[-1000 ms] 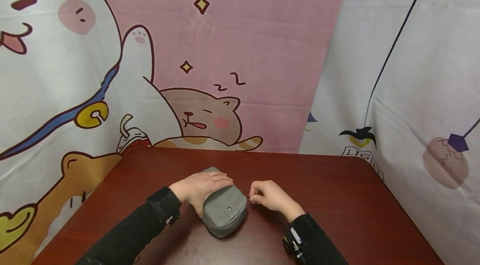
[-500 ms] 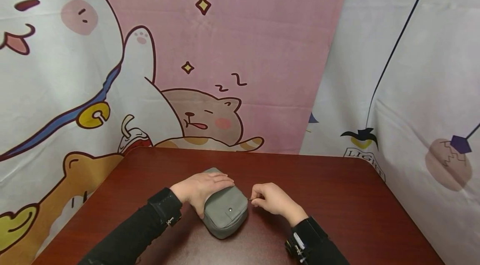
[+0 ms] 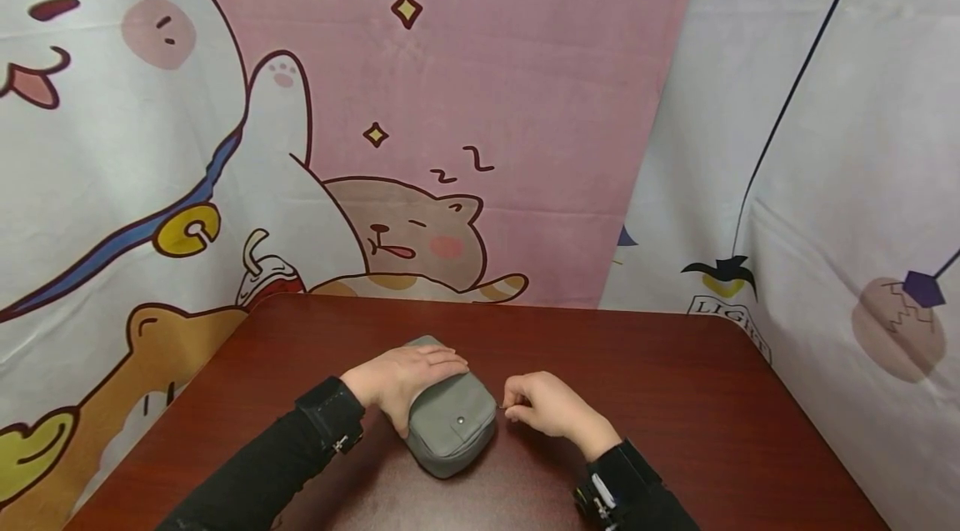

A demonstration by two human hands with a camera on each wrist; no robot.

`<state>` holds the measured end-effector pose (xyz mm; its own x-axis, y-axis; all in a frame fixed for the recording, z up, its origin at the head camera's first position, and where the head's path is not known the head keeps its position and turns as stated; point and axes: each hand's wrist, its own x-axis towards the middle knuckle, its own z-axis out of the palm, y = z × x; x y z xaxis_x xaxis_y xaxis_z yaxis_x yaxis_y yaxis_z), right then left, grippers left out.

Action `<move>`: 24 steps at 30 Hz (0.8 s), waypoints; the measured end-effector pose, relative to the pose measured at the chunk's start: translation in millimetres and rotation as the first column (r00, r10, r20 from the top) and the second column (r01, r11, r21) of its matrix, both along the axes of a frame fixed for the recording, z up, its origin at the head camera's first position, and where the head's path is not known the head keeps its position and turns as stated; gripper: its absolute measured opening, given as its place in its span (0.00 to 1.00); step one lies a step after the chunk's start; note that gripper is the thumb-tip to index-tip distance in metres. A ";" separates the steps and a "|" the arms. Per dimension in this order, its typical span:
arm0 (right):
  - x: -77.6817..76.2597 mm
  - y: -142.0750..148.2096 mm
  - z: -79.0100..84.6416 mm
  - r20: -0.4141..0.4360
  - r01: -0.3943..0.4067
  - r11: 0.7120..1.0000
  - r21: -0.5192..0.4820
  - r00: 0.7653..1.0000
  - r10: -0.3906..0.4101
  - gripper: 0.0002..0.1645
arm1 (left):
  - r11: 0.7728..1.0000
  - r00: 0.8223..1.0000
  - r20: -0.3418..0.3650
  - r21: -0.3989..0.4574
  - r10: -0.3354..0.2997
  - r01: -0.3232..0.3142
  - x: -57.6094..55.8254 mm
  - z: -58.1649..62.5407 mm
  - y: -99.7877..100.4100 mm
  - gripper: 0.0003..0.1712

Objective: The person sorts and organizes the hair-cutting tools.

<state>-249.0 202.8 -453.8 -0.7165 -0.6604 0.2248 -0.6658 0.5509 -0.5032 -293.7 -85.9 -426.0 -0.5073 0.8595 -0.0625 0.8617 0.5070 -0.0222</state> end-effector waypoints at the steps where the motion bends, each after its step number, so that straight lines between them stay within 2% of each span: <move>1: 0.5 0.3 0.0 0.001 -0.004 1.000 0.002 1.000 0.004 0.15 | 1.000 1.000 -0.001 0.000 0.001 -0.001 0.0 0.0 0.1 0.75; 7: 3.6 0.8 2.7 0.001 -0.037 0.999 0.006 0.999 0.037 0.15 | 1.000 1.000 0.001 0.007 0.005 -0.005 0.3 -0.8 -0.1 0.75; 15: 4.1 0.0 3.7 0.007 -0.066 0.998 0.018 0.998 0.066 0.15 | 0.998 1.000 -0.006 0.054 -0.020 0.020 0.8 -3.6 -2.4 0.73; 21: 3.3 2.3 3.9 -0.008 -0.006 1.000 0.014 1.000 0.006 0.15 | 0.995 1.000 0.001 0.103 0.014 -0.014 2.7 -7.9 -3.8 0.70; 24: 2.8 2.9 3.9 -0.016 0.038 0.999 0.010 0.999 -0.038 0.14 | 0.993 0.998 -0.034 0.108 0.052 -0.048 4.5 -9.9 -2.9 0.69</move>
